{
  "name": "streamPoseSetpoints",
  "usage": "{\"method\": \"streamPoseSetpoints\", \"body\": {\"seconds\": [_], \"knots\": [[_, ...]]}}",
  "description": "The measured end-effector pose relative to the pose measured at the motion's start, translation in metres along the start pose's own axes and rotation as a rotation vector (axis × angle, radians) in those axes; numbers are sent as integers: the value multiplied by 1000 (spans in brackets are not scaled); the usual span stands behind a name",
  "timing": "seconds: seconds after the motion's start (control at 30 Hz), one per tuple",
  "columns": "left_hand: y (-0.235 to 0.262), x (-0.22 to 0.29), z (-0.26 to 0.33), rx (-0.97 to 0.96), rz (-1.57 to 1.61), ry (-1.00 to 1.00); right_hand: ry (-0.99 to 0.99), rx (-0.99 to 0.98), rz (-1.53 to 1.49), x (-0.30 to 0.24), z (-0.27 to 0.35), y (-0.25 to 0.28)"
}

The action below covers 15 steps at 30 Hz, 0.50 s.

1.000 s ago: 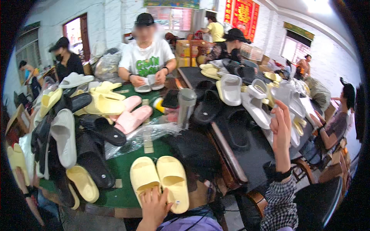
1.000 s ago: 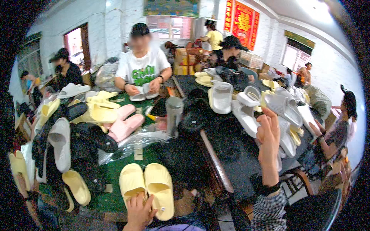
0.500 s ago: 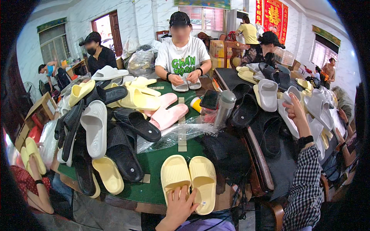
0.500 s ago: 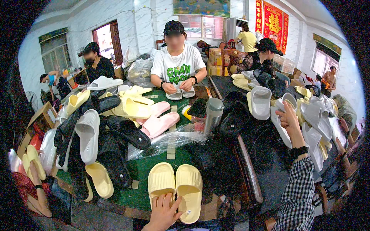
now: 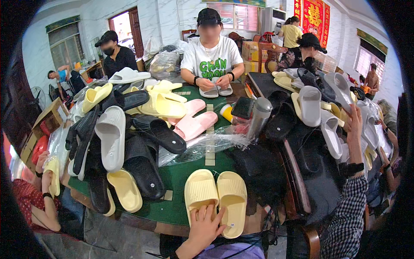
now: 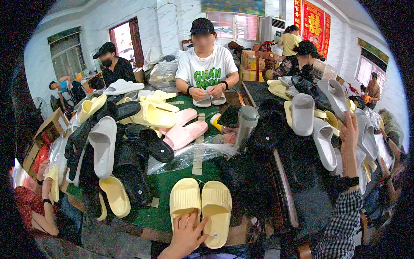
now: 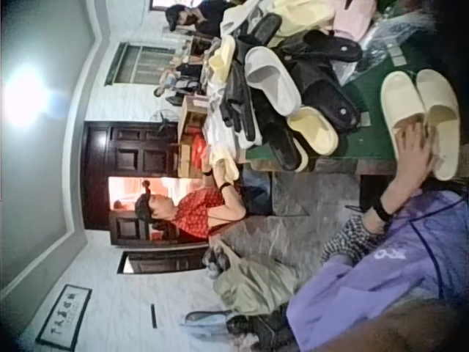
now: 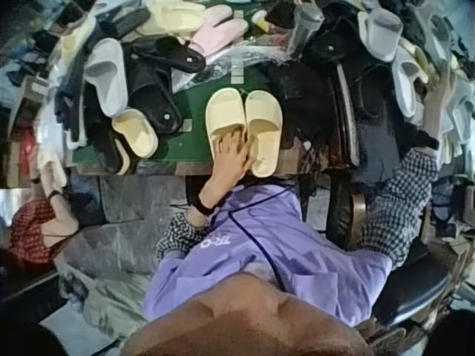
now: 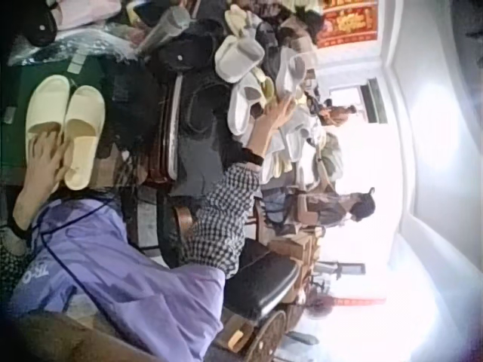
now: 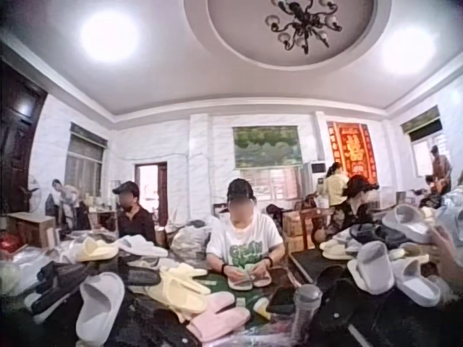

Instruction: Checking and organizing rubber sandals at a manufacturing table.

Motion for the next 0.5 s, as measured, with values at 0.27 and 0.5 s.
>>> {"method": "streamPoseSetpoints", "body": {"seconds": [0.27,0.5], "knots": [[-3,-1,3,25,12,-9,124,-115,-187,-67,52,10],[-14,-5,6,-14,34,46,163,-33,-169,-126,103,52]]}}
Point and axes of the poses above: each hand's wrist, its own z-axis away from the middle knuckle, its own y-axis out of the back of the hand, x = y × z, the point moved 8 cm from there along -z, towards the middle knuckle, and after that the axes turned 5 degrees about z, right-handed, at the moved point
